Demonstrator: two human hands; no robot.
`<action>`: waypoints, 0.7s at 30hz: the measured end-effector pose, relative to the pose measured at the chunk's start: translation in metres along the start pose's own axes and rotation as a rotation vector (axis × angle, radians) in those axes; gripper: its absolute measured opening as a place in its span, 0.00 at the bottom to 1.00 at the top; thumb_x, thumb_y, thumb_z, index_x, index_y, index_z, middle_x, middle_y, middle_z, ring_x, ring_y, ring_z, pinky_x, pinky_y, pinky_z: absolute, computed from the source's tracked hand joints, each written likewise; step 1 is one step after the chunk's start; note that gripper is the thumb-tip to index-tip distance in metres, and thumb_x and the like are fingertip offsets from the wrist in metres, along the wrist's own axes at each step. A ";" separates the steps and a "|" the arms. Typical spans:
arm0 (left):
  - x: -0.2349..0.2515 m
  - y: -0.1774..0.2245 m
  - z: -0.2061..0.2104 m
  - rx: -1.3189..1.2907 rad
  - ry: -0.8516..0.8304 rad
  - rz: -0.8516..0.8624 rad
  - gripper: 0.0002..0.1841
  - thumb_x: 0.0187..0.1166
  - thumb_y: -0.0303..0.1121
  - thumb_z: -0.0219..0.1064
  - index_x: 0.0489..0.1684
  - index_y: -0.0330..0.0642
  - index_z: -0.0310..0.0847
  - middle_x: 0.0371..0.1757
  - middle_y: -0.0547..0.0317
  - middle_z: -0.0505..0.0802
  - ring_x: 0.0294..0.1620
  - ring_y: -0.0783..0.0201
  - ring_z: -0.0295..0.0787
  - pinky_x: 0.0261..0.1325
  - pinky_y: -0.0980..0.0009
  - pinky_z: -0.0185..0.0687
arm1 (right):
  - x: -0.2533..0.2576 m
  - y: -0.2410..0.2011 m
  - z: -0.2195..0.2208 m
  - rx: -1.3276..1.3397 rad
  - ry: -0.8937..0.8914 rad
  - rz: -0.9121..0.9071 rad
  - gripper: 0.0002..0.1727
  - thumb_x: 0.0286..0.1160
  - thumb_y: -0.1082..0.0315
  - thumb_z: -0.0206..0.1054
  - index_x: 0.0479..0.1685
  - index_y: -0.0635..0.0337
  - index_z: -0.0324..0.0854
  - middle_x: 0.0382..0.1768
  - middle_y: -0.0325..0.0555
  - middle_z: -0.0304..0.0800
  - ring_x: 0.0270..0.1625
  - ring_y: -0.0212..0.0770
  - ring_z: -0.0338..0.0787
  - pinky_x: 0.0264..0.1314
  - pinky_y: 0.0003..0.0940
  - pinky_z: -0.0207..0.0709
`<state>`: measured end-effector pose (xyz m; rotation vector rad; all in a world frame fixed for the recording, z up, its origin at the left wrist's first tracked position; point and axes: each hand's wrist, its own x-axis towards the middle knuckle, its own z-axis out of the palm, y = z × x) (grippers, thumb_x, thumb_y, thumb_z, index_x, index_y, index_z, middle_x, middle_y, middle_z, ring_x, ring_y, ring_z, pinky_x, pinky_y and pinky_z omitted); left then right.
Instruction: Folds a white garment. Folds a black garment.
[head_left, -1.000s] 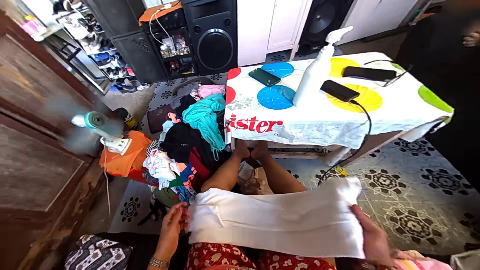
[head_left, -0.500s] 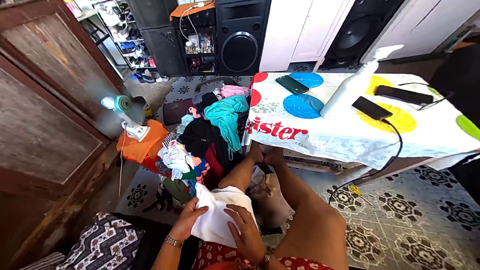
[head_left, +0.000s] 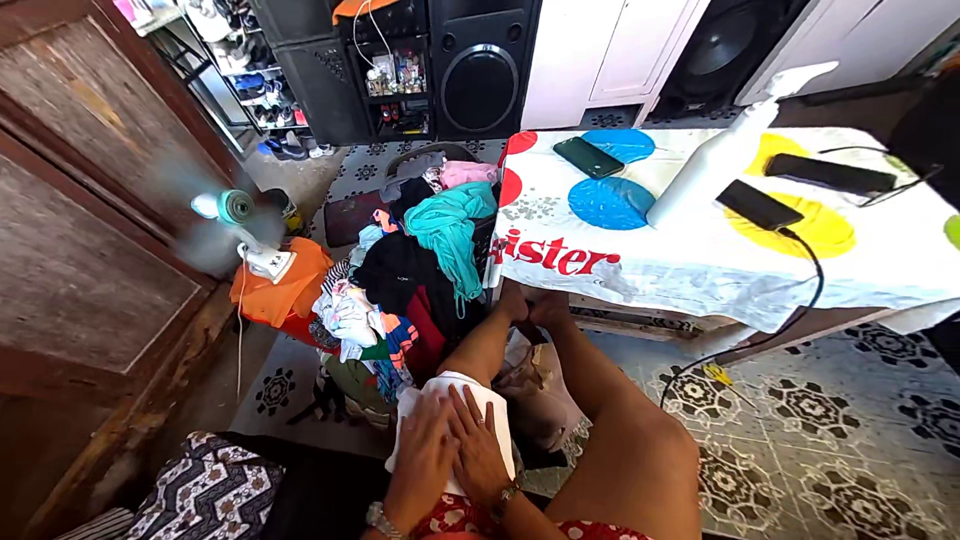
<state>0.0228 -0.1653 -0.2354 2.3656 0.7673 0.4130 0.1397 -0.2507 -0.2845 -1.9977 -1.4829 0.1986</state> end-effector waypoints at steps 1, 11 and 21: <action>0.003 0.003 0.014 0.028 -0.036 0.039 0.28 0.87 0.47 0.51 0.86 0.50 0.72 0.90 0.48 0.69 0.91 0.37 0.58 0.80 0.21 0.49 | -0.003 0.004 0.002 0.040 0.029 0.026 0.34 0.87 0.52 0.39 0.86 0.59 0.70 0.90 0.51 0.64 0.92 0.63 0.58 0.81 0.84 0.47; -0.002 -0.066 0.026 -0.661 -0.163 -0.658 0.35 0.95 0.52 0.29 0.92 0.35 0.52 0.89 0.38 0.66 0.90 0.52 0.62 0.91 0.53 0.55 | -0.014 0.026 -0.055 0.871 -0.230 1.013 0.31 0.92 0.53 0.56 0.80 0.72 0.68 0.73 0.68 0.80 0.74 0.56 0.82 0.81 0.53 0.69; -0.012 0.053 -0.010 0.012 -0.034 0.325 0.49 0.56 0.50 0.82 0.77 0.25 0.70 0.77 0.22 0.76 0.79 0.22 0.68 0.77 0.21 0.52 | 0.014 0.008 -0.136 1.602 -0.002 1.076 0.13 0.88 0.66 0.55 0.63 0.62 0.72 0.41 0.46 0.86 0.39 0.38 0.89 0.44 0.35 0.86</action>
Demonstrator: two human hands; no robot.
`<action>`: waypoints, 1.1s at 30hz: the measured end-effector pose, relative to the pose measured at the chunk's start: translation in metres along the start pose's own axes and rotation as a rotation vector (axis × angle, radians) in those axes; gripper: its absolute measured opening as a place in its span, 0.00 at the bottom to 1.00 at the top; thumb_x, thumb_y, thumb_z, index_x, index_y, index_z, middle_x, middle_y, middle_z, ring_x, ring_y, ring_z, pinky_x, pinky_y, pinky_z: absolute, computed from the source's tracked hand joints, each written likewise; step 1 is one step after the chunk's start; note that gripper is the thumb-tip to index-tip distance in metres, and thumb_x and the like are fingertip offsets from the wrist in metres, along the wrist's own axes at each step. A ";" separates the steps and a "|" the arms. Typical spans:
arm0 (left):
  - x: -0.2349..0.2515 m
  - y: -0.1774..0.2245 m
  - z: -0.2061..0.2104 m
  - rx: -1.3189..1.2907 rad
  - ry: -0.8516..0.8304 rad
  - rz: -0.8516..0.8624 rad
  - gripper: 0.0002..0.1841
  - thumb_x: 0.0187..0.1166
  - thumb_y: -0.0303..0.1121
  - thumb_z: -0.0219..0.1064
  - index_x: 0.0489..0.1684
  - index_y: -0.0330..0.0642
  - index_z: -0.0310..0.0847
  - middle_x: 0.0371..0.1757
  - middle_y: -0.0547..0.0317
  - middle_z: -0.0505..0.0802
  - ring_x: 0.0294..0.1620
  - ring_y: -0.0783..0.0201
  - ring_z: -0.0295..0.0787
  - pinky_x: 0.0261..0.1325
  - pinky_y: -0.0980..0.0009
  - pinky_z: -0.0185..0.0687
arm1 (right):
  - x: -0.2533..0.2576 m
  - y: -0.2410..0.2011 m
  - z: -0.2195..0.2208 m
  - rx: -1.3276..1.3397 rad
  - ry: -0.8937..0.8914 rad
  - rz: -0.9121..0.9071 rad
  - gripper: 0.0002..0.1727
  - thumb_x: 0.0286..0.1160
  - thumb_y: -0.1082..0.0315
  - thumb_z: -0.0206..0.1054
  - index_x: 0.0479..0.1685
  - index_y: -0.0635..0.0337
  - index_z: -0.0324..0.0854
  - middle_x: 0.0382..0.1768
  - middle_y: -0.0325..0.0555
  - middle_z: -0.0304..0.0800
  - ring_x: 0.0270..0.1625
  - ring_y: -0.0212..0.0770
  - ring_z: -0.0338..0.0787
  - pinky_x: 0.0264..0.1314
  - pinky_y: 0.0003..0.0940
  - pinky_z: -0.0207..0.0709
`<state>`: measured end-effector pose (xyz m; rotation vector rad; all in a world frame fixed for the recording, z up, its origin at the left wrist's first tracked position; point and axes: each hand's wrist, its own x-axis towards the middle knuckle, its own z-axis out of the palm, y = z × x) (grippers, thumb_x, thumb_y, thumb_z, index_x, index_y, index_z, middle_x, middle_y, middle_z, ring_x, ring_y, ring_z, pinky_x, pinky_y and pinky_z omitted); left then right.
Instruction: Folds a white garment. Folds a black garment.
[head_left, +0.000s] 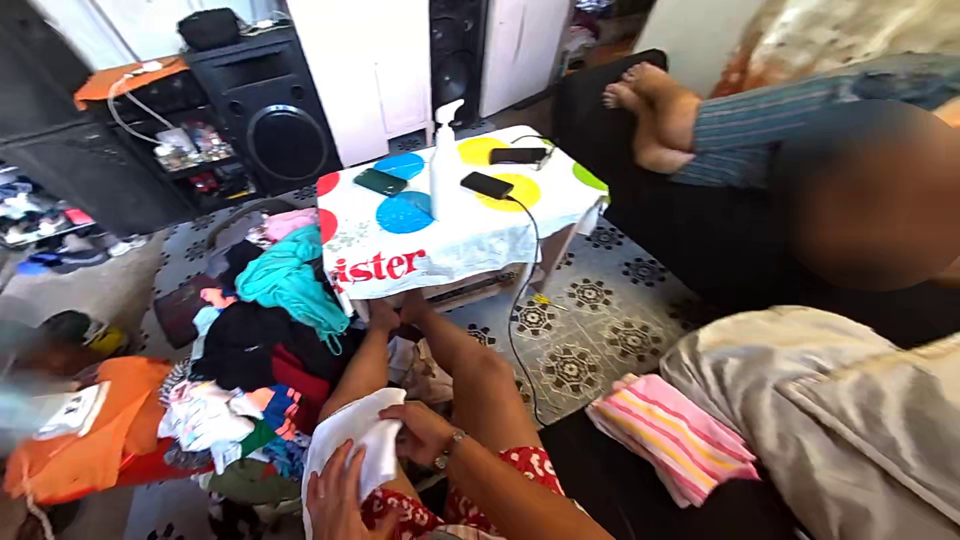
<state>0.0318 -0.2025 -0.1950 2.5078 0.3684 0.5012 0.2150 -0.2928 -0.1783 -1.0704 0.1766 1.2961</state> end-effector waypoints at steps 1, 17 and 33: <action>0.007 0.005 0.002 0.018 0.071 -0.028 0.43 0.59 0.41 0.81 0.75 0.22 0.71 0.73 0.21 0.79 0.74 0.21 0.73 0.75 0.22 0.58 | -0.015 -0.005 0.013 0.046 -0.022 -0.032 0.12 0.89 0.67 0.55 0.64 0.62 0.71 0.40 0.46 0.87 0.36 0.37 0.90 0.41 0.33 0.87; 0.153 0.059 -0.050 -0.848 0.117 -0.058 0.10 0.75 0.22 0.69 0.51 0.32 0.81 0.42 0.68 0.96 0.47 0.78 0.93 0.58 0.74 0.91 | -0.089 -0.122 -0.062 -0.630 -0.255 -1.074 0.12 0.81 0.73 0.60 0.41 0.48 0.89 0.37 0.17 0.93 0.43 0.15 0.89 0.52 0.20 0.84; 0.056 0.020 0.071 -0.654 -0.498 0.207 0.13 0.74 0.22 0.64 0.51 0.35 0.93 0.51 0.49 0.97 0.58 0.58 0.93 0.74 0.53 0.78 | -0.123 0.032 -0.203 -0.755 0.072 -0.780 0.15 0.79 0.71 0.56 0.47 0.60 0.91 0.47 0.35 0.97 0.54 0.26 0.93 0.66 0.30 0.85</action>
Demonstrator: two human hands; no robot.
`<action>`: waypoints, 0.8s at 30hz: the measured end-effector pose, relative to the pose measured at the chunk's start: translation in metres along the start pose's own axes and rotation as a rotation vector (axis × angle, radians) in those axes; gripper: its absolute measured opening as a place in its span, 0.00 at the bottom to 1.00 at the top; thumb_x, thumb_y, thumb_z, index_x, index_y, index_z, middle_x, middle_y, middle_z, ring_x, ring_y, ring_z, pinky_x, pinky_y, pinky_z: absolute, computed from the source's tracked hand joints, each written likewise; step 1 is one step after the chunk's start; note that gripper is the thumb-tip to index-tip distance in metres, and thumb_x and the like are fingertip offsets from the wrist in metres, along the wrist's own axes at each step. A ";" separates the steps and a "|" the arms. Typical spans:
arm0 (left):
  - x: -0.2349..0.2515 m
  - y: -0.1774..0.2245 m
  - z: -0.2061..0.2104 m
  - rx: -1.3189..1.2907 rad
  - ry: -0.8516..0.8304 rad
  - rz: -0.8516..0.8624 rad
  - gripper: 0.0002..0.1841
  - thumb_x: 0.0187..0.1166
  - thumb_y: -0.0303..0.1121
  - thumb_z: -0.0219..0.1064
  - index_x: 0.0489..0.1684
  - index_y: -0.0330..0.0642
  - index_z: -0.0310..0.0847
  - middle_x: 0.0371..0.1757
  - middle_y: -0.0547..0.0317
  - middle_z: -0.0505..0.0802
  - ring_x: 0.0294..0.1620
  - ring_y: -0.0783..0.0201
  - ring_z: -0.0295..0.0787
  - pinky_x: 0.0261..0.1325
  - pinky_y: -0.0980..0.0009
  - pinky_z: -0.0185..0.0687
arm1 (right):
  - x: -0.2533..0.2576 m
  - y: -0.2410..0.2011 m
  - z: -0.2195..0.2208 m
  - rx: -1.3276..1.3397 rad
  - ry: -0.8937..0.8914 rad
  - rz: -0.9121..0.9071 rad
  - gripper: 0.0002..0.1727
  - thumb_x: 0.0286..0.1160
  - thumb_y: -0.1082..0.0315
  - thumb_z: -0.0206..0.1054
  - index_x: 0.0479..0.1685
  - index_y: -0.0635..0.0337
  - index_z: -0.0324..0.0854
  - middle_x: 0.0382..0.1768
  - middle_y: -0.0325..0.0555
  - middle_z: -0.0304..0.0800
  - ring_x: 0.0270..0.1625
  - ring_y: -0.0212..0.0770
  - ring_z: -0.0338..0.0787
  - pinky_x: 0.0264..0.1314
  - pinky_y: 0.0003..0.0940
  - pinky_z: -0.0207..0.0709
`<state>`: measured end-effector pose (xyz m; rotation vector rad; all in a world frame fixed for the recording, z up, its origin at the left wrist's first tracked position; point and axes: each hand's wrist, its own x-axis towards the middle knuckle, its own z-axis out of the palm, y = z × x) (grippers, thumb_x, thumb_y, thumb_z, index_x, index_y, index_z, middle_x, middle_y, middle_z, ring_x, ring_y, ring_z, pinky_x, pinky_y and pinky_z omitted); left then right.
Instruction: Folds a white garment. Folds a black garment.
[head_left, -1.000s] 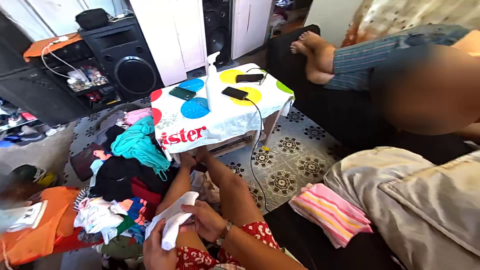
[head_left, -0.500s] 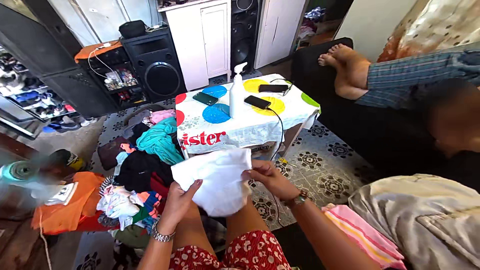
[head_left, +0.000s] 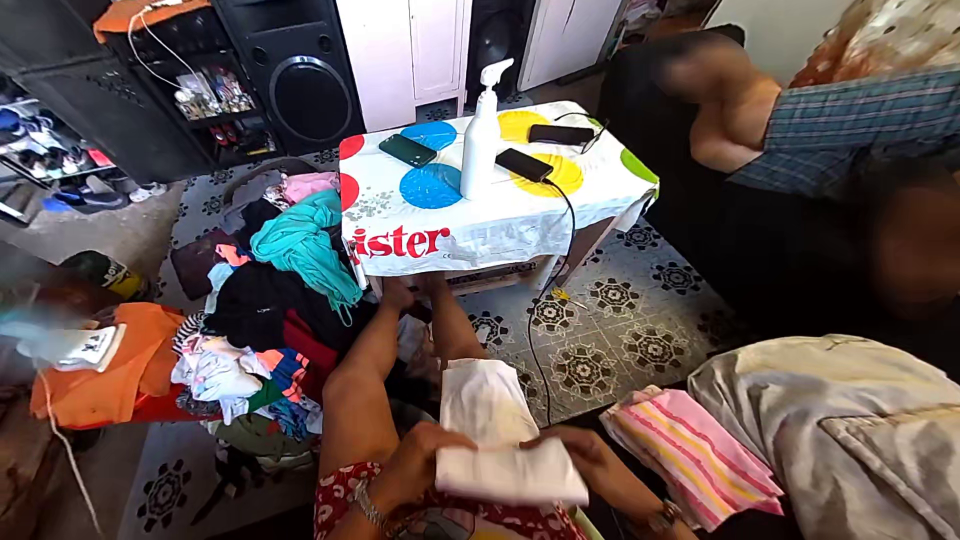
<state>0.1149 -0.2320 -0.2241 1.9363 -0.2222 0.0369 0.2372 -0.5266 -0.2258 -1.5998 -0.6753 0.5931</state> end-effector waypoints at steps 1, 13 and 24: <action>0.011 0.004 0.001 -0.108 0.091 -0.156 0.13 0.79 0.23 0.62 0.54 0.25 0.87 0.52 0.43 0.95 0.57 0.59 0.92 0.71 0.59 0.82 | 0.010 -0.001 0.010 0.103 0.165 0.118 0.15 0.81 0.70 0.52 0.46 0.60 0.88 0.43 0.33 0.95 0.49 0.22 0.91 0.59 0.26 0.85; 0.076 -0.012 0.036 0.241 0.470 -0.599 0.26 0.93 0.42 0.51 0.75 0.24 0.73 0.48 0.32 0.93 0.53 0.39 0.92 0.62 0.43 0.82 | 0.071 0.016 0.054 -0.585 0.499 0.520 0.26 0.94 0.55 0.45 0.61 0.71 0.78 0.38 0.67 0.90 0.46 0.67 0.93 0.51 0.65 0.81; 0.081 -0.018 0.042 0.265 0.418 -0.177 0.25 0.87 0.30 0.53 0.80 0.23 0.68 0.80 0.32 0.77 0.85 0.42 0.70 0.88 0.52 0.63 | 0.079 0.012 0.058 -0.765 0.462 -0.104 0.19 0.79 0.68 0.58 0.60 0.69 0.86 0.68 0.65 0.85 0.73 0.67 0.83 0.74 0.67 0.72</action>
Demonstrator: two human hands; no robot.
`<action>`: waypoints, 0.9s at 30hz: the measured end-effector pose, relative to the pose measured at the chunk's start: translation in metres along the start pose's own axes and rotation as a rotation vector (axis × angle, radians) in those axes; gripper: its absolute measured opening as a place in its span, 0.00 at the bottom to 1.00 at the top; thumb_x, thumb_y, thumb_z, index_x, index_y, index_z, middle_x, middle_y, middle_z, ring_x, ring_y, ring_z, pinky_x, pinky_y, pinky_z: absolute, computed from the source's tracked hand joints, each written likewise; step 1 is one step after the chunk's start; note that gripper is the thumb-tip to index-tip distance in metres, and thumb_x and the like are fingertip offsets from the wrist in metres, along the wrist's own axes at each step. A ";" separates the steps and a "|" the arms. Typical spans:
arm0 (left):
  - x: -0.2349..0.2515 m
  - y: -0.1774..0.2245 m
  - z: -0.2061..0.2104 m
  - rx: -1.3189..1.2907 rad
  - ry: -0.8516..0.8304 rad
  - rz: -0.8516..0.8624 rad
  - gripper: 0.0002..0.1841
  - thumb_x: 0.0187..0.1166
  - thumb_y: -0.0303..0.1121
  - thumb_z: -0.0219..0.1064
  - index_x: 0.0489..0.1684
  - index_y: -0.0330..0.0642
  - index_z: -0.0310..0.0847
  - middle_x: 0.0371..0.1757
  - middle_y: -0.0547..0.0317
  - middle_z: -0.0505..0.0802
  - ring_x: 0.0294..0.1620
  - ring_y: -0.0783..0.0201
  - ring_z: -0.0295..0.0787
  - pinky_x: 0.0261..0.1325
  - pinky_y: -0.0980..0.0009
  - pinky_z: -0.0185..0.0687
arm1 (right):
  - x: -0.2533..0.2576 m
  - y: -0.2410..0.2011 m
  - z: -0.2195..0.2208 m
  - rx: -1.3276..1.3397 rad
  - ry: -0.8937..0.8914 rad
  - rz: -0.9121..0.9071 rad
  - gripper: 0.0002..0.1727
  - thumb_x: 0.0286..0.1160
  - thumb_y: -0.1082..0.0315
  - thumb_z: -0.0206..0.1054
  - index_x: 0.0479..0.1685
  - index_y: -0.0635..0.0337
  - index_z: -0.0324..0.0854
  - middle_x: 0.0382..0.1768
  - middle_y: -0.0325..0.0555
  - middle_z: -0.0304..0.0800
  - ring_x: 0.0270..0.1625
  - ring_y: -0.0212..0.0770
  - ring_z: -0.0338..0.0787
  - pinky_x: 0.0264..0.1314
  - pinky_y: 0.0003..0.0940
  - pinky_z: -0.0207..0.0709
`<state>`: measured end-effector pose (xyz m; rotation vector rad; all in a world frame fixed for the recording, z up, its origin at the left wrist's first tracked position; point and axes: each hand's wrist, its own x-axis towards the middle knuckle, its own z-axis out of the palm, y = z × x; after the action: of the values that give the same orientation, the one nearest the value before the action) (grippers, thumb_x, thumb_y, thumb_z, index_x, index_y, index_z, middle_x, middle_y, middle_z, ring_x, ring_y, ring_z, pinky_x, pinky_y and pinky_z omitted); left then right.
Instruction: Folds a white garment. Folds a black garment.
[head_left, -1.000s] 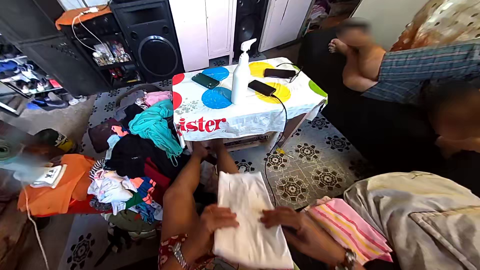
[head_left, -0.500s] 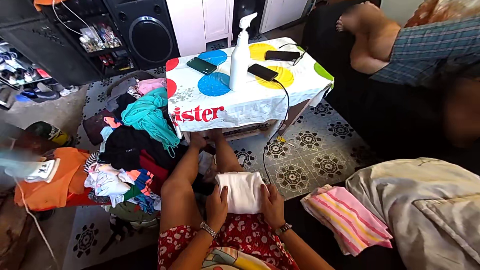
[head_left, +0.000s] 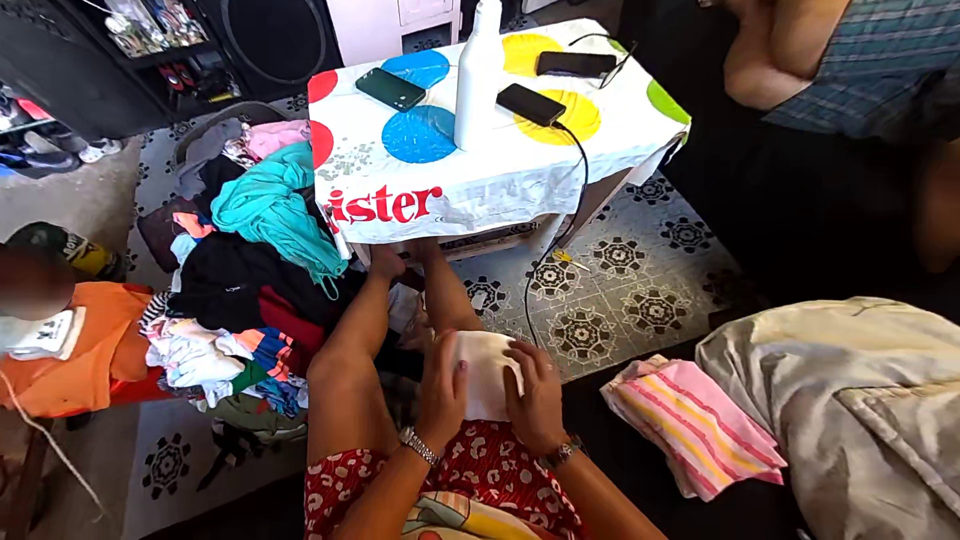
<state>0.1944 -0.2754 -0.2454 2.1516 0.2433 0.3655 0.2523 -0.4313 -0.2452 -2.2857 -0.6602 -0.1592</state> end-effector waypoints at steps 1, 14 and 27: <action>-0.001 -0.003 0.008 -0.039 -0.081 0.067 0.26 0.89 0.32 0.50 0.82 0.23 0.67 0.84 0.33 0.74 0.88 0.42 0.65 0.91 0.51 0.57 | 0.002 0.001 0.009 -0.003 -0.078 -0.029 0.24 0.83 0.64 0.52 0.69 0.67 0.83 0.76 0.63 0.81 0.81 0.67 0.76 0.81 0.70 0.64; 0.005 -0.066 0.013 -0.154 -0.269 -0.261 0.30 0.93 0.37 0.40 0.90 0.28 0.53 0.93 0.33 0.57 0.95 0.43 0.47 0.95 0.52 0.41 | 0.022 0.010 0.022 0.300 -0.310 0.704 0.33 0.84 0.50 0.65 0.71 0.75 0.75 0.65 0.71 0.83 0.72 0.63 0.83 0.78 0.58 0.71; -0.021 -0.076 -0.014 -0.345 -0.220 -0.663 0.30 0.96 0.47 0.34 0.84 0.38 0.66 0.72 0.33 0.83 0.71 0.38 0.81 0.64 0.38 0.77 | 0.019 0.039 -0.235 0.747 0.756 0.367 0.13 0.91 0.64 0.55 0.68 0.52 0.70 0.44 0.30 0.91 0.44 0.26 0.93 0.49 0.30 0.91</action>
<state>0.1669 -0.2279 -0.3035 1.6382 0.6869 -0.1995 0.3065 -0.6088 -0.0950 -1.4199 0.1053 -0.4758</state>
